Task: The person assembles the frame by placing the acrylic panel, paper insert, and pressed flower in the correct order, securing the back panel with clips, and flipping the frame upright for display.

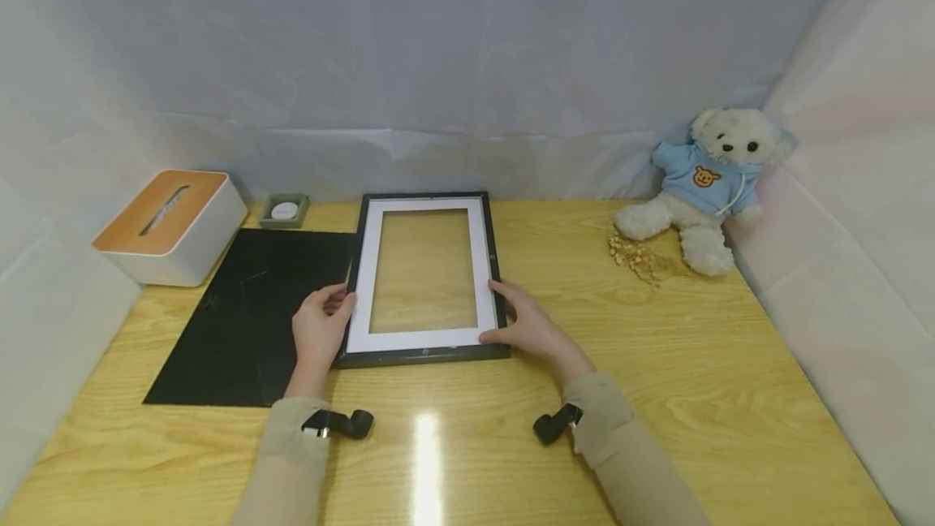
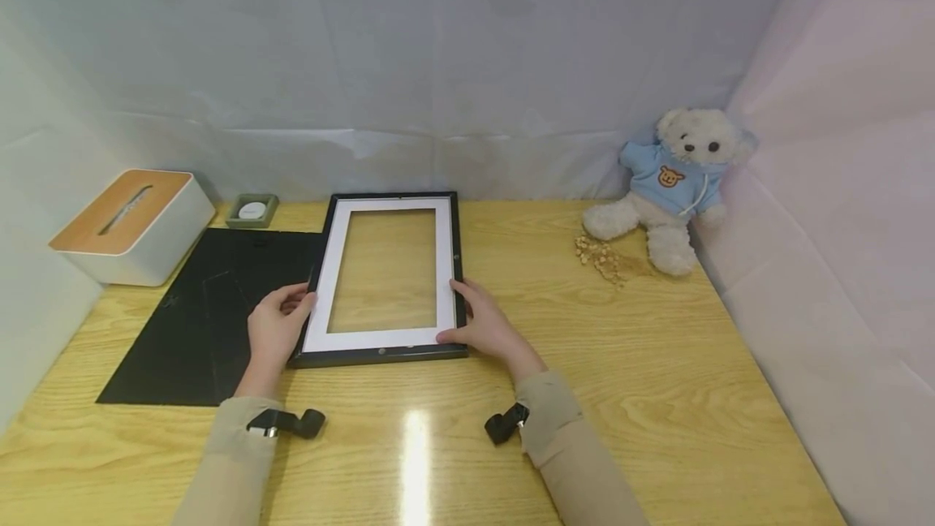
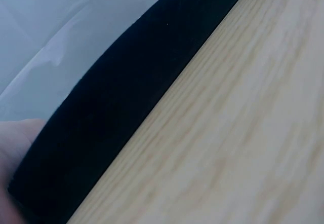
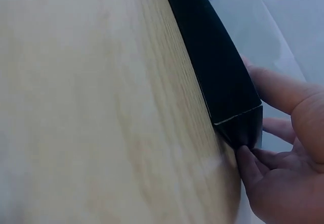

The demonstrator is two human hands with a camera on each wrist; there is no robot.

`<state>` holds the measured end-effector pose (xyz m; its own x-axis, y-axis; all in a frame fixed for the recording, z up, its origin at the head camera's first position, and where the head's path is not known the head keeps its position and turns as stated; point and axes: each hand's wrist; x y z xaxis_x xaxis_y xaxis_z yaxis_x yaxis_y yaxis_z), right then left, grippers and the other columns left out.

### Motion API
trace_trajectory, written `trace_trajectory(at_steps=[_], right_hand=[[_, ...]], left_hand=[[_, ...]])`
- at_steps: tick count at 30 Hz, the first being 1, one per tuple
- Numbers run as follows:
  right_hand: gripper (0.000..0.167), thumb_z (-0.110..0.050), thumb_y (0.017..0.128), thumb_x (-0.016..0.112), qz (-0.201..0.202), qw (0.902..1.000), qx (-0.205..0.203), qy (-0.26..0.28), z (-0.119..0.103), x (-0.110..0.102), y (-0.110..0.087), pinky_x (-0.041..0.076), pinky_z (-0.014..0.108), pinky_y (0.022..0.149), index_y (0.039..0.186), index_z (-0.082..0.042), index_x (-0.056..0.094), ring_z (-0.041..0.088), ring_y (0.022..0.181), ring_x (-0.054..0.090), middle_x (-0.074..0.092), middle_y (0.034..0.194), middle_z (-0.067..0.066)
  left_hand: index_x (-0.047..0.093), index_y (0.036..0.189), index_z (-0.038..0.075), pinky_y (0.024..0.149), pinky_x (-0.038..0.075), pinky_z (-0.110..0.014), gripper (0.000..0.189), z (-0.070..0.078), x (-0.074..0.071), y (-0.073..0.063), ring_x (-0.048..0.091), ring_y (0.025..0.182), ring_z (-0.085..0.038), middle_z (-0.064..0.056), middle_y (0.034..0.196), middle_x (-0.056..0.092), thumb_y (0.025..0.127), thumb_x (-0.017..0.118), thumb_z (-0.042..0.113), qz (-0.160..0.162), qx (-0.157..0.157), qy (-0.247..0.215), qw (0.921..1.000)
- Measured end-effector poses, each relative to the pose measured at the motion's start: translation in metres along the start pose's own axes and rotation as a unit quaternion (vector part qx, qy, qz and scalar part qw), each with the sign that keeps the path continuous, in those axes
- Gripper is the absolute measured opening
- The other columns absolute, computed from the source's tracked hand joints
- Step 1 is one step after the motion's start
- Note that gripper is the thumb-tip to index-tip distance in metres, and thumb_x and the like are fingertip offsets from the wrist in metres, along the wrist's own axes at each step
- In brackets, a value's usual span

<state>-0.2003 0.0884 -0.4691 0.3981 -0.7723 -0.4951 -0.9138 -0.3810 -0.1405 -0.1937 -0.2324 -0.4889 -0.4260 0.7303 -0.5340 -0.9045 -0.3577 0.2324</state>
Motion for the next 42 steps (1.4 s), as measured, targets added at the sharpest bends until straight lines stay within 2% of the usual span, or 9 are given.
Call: trace_trajectory(at_steps=[7,12,16,35,42], right_hand=[[0.091,-0.029,0.078,0.08,0.017,0.9994,-0.002,0.029,0.007,0.001,-0.009,0.028,0.038,0.111,0.151,-0.016,0.028,0.032,0.136,0.032,0.015,0.157,0.014],[0.096,-0.033,0.077,0.08,0.005,0.9989,-0.02,0.041,0.015,0.0,-0.017,0.032,0.035,0.109,0.152,-0.014,0.025,0.029,0.133,0.039,0.019,0.156,0.01],[0.098,-0.034,0.075,0.081,-0.001,0.9988,-0.031,0.039,0.02,-0.001,-0.022,0.033,0.037,0.108,0.152,-0.015,0.024,0.03,0.131,0.042,0.022,0.156,0.009],[0.094,-0.033,0.074,0.082,0.007,0.9977,-0.043,0.052,0.025,-0.002,-0.021,0.038,0.034,0.105,0.15,-0.015,0.03,0.029,0.128,0.046,0.028,0.154,0.006],[0.093,-0.031,0.074,0.082,0.007,0.9969,-0.055,0.056,0.024,-0.003,-0.021,0.037,0.037,0.105,0.15,-0.015,0.031,0.032,0.127,0.046,0.027,0.154,0.009]], left_hand=[[0.067,0.11,-0.005,0.075,0.051,-0.039,0.027,0.001,0.001,0.0,0.062,0.085,-0.03,-0.019,0.097,0.065,0.09,0.066,0.013,-0.004,-0.003,0.0,1.0],[0.067,0.11,-0.005,0.075,0.051,-0.039,0.027,0.0,0.001,-0.001,0.062,0.086,-0.029,-0.019,0.097,0.064,0.09,0.066,0.013,-0.005,-0.006,0.0,1.0],[0.067,0.11,-0.004,0.075,0.05,-0.039,0.026,0.0,0.001,-0.002,0.061,0.086,-0.029,-0.018,0.097,0.064,0.09,0.065,0.013,-0.004,-0.007,0.005,1.0],[0.067,0.111,-0.004,0.076,0.05,-0.038,0.027,0.001,0.001,-0.002,0.061,0.086,-0.028,-0.017,0.098,0.064,0.091,0.065,0.014,-0.003,-0.007,0.009,0.9999],[0.067,0.111,-0.003,0.075,0.05,-0.038,0.027,0.0,0.002,-0.001,0.061,0.086,-0.027,-0.016,0.098,0.064,0.091,0.065,0.014,0.0,-0.009,0.01,0.9999]])
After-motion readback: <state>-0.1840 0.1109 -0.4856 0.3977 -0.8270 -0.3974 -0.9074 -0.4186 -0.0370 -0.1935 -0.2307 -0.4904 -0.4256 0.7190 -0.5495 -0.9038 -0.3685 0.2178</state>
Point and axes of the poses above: each hand's wrist, its own y-axis towards the middle knuckle, its own x-axis out of the palm, z = x × y
